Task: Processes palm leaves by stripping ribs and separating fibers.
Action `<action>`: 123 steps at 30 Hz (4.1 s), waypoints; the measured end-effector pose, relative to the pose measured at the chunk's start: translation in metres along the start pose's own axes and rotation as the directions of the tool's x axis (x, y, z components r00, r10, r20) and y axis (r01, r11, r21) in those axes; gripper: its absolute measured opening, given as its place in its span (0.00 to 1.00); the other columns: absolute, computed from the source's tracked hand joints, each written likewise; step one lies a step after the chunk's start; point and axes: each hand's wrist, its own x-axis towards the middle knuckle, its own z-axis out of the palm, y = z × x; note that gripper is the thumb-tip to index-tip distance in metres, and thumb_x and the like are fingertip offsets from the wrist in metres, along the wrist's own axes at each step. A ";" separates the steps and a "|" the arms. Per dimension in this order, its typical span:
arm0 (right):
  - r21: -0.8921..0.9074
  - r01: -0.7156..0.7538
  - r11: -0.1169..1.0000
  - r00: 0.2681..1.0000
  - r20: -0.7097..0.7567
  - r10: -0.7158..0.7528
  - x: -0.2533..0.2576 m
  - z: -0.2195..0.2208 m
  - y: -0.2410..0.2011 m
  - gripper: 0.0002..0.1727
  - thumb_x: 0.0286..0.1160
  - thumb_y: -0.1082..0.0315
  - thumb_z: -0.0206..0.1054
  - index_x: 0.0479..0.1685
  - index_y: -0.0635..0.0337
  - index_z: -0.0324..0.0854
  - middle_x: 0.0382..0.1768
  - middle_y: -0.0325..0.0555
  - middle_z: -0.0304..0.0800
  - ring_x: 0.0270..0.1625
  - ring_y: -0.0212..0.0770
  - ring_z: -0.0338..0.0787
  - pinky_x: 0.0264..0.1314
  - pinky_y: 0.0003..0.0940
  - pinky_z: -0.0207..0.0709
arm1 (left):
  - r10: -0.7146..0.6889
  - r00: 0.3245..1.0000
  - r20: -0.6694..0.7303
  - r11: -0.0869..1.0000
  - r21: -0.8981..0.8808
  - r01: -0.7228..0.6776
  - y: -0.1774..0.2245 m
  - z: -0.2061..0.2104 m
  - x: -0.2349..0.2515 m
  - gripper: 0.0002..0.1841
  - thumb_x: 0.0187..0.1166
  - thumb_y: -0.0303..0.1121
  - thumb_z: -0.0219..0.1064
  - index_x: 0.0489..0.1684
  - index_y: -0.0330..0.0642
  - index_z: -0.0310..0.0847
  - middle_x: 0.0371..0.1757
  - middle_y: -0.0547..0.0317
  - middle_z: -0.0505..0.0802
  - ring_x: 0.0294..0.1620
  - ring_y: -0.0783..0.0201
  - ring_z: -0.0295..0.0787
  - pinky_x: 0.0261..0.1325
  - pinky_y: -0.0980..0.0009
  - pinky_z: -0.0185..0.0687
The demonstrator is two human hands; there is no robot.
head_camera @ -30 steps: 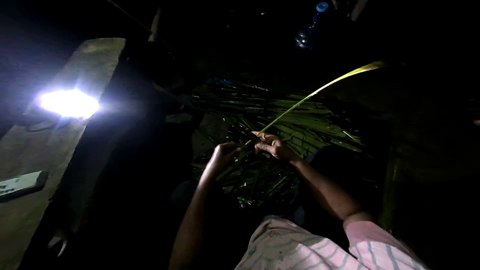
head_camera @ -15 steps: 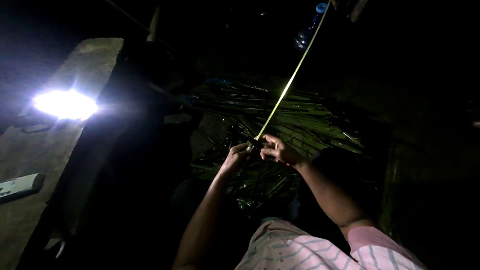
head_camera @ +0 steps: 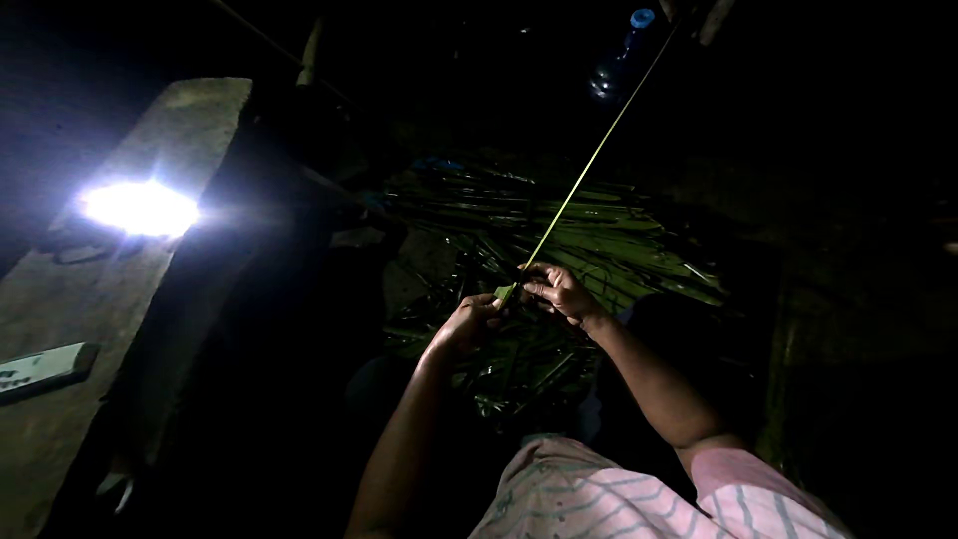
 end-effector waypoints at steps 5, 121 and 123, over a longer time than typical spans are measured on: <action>0.086 0.028 0.996 0.995 -0.102 -0.019 0.003 -0.019 -0.005 0.12 0.87 0.73 0.56 0.63 0.58 0.77 0.28 0.42 0.88 0.13 0.24 0.69 0.14 0.17 0.64 | -0.060 0.998 0.028 0.997 0.044 0.059 -0.003 -0.006 -0.005 0.10 0.91 0.29 0.46 0.47 0.41 0.75 0.28 0.65 0.84 0.16 0.78 0.73 0.17 0.83 0.69; 0.361 -0.209 0.909 0.977 0.116 0.179 -0.012 0.048 0.014 0.06 0.90 0.69 0.51 0.49 0.57 0.73 0.24 0.37 0.80 0.16 0.25 0.72 0.16 0.18 0.68 | 0.771 0.380 -0.511 0.558 0.253 -0.791 -0.048 0.030 -0.006 0.06 0.80 0.21 0.65 0.47 0.29 0.87 0.40 0.51 0.97 0.42 0.60 0.97 0.55 0.63 0.93; 0.388 -0.149 0.909 0.988 0.030 0.150 -0.007 0.040 0.012 0.06 0.89 0.71 0.53 0.47 0.58 0.75 0.24 0.38 0.80 0.16 0.26 0.71 0.16 0.19 0.66 | 0.763 0.385 -0.519 0.567 0.253 -0.784 -0.049 0.028 -0.010 0.07 0.81 0.22 0.64 0.47 0.27 0.86 0.41 0.48 0.97 0.42 0.57 0.96 0.54 0.61 0.93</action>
